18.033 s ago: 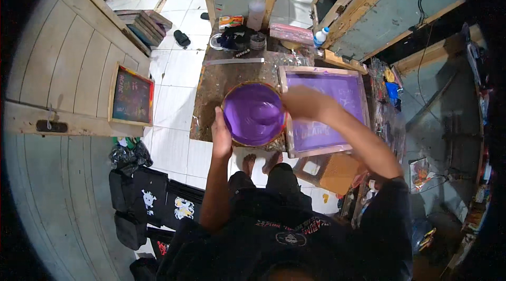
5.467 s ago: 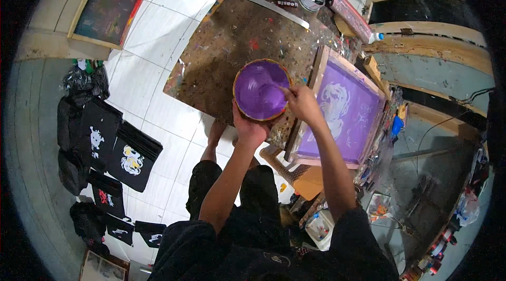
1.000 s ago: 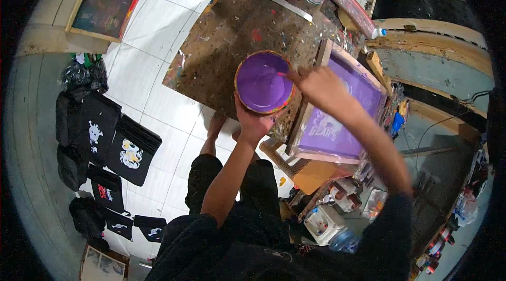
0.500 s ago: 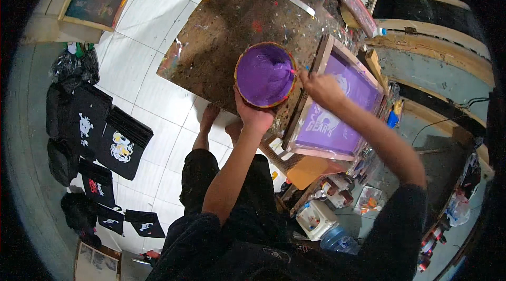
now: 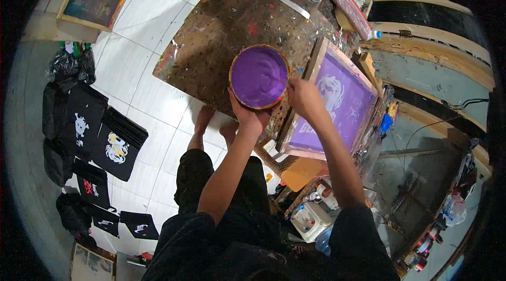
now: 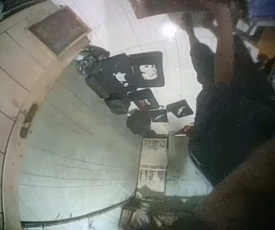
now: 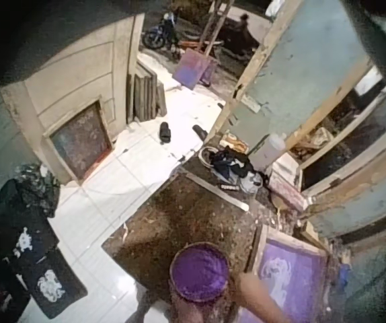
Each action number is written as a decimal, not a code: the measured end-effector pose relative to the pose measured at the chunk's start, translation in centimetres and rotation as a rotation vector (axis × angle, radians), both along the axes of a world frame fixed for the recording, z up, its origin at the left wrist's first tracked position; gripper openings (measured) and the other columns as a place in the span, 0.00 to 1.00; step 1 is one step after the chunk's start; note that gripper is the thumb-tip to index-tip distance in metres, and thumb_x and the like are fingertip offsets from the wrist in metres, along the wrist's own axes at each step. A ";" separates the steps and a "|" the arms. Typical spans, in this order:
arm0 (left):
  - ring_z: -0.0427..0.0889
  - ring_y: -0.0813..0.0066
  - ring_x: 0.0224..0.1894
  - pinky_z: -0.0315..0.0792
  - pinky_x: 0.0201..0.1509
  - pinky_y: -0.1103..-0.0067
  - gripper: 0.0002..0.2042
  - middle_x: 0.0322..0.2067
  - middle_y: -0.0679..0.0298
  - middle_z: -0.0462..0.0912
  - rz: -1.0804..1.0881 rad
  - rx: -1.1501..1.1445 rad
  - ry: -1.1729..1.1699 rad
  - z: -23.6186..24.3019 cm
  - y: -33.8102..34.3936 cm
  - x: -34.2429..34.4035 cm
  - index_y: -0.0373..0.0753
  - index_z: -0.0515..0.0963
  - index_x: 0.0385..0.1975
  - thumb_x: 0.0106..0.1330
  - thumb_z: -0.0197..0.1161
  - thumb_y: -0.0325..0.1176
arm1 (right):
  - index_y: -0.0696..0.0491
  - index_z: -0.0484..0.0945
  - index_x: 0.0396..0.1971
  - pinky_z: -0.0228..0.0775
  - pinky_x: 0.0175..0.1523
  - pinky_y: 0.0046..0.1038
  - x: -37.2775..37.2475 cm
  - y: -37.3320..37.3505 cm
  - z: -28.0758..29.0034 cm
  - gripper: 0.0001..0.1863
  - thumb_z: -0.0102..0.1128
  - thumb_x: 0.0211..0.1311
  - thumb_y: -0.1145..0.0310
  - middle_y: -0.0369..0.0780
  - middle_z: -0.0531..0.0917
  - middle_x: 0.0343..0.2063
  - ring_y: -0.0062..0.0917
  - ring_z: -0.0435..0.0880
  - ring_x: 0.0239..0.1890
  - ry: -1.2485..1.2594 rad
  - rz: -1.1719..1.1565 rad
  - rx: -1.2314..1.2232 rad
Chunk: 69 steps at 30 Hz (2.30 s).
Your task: The person stirs purple ink in a bowl with a stick, then moves the bowl and prepares a screen printing frame on a table.
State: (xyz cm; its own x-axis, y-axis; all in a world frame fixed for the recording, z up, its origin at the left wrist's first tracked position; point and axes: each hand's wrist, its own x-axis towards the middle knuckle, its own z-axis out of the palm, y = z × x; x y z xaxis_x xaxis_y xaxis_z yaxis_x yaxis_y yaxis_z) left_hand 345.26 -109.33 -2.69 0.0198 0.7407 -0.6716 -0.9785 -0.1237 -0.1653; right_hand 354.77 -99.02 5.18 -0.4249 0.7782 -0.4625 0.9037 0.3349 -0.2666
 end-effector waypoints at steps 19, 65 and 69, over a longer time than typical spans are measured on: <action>0.67 0.55 0.62 0.66 0.56 0.47 0.38 0.61 0.61 0.66 0.028 0.077 -0.097 -0.7 0.2 0.2 0.56 0.63 0.62 0.55 0.43 0.73 | 0.59 0.70 0.43 0.73 0.28 0.32 2.8 7.8 2.6 0.16 0.52 0.54 0.72 0.40 0.76 0.22 0.31 0.81 0.25 -0.240 1.148 0.416; 0.74 0.58 0.54 0.74 0.48 0.58 0.35 0.56 0.60 0.71 0.209 0.308 -0.187 -1.2 -0.3 0.5 0.50 0.64 0.61 0.62 0.38 0.70 | 0.63 0.78 0.25 0.70 0.33 0.45 0.4 -3.0 0.0 0.17 0.55 0.63 0.62 0.58 0.77 0.21 0.53 0.79 0.30 0.036 -0.049 -0.078; 0.74 0.58 0.54 0.73 0.51 0.59 0.35 0.56 0.59 0.70 0.174 0.153 -0.038 -1.0 -0.1 0.5 0.49 0.64 0.61 0.63 0.38 0.69 | 0.61 0.78 0.24 0.69 0.31 0.43 -0.1 -1.5 -0.3 0.15 0.56 0.61 0.63 0.54 0.78 0.20 0.53 0.78 0.26 0.088 -0.235 -0.103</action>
